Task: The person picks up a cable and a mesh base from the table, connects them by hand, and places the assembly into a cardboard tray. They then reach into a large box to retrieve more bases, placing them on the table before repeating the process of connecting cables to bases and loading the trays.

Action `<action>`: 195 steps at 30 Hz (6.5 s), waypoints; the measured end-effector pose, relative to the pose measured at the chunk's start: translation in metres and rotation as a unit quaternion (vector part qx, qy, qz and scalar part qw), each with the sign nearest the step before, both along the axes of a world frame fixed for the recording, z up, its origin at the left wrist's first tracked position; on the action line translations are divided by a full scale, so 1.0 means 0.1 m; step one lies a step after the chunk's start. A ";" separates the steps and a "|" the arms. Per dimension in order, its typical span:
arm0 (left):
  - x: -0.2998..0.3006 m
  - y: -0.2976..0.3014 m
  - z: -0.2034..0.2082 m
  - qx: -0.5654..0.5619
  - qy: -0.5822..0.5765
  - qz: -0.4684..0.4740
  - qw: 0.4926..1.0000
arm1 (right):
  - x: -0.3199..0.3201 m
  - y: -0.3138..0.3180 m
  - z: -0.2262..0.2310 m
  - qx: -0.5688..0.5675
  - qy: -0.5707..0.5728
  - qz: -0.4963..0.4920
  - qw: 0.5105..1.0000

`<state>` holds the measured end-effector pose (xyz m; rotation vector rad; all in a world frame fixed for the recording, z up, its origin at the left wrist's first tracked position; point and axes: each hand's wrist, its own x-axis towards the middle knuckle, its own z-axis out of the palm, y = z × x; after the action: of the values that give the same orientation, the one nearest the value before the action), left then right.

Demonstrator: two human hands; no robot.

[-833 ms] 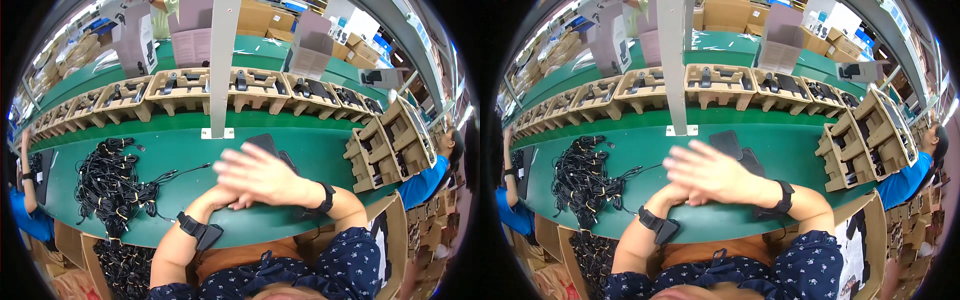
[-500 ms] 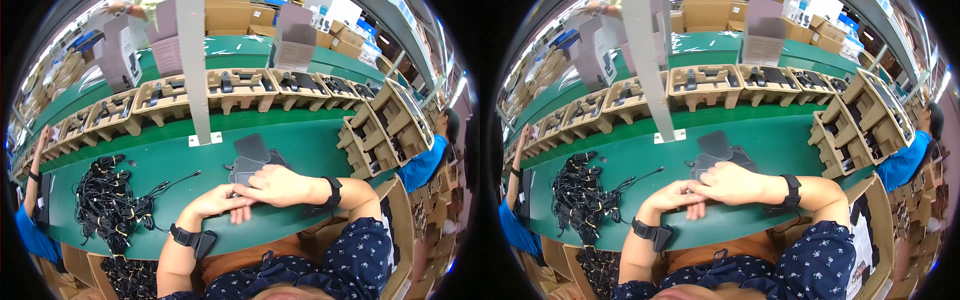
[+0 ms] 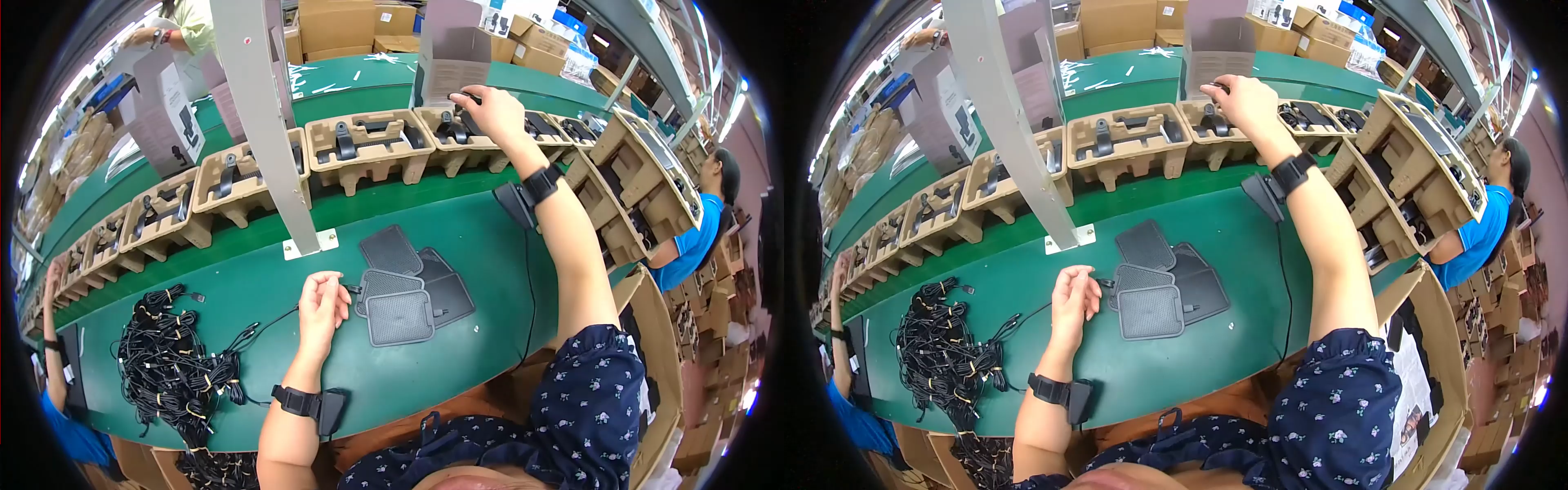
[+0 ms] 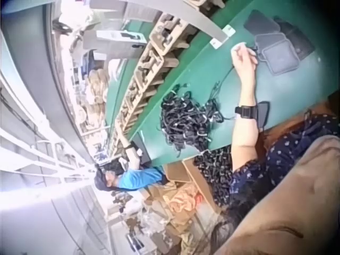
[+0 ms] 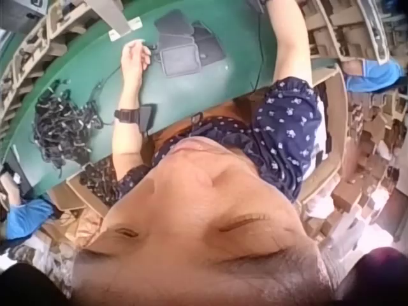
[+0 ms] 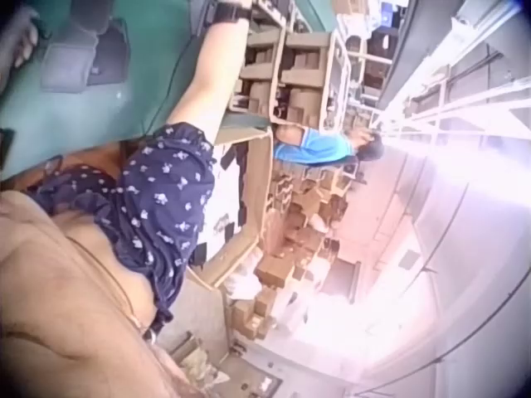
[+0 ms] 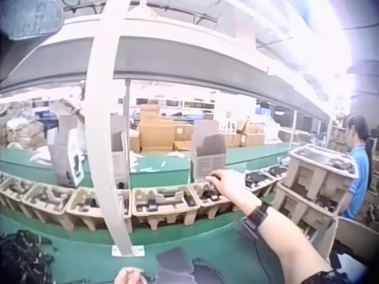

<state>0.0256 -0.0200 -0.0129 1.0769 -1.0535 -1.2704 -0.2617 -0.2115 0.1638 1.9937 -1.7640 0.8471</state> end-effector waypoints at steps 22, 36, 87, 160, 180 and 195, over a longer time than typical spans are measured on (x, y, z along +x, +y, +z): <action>-0.02 -0.05 -0.04 -0.005 0.025 0.009 1.000 | 0.07 -1.16 -0.83 -0.073 0.258 -0.039 0.963; -0.04 -0.06 -0.02 0.004 0.004 0.000 1.000 | -0.29 -1.29 -0.92 0.137 -0.009 -0.068 0.988; -0.20 -0.08 -0.05 -0.013 0.000 -0.020 1.000 | -0.92 -1.44 -0.94 -0.007 0.180 0.042 0.983; -0.28 -0.13 -0.11 -0.012 -0.051 0.020 0.998 | -1.32 -1.44 -0.93 0.118 -0.117 -0.029 0.986; -0.30 -0.21 -0.30 -0.142 -0.003 -0.069 0.987 | 3.01 1.83 -1.09 0.123 0.068 0.699 0.701; -0.39 -0.24 -0.34 -0.291 -0.116 0.054 0.948 | 2.55 1.70 -0.98 0.341 -0.106 0.588 0.726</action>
<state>-0.0134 -0.0445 -0.0465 0.8175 -1.4145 -0.6797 -0.0070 -0.0410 0.0658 3.7384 -0.6544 0.7475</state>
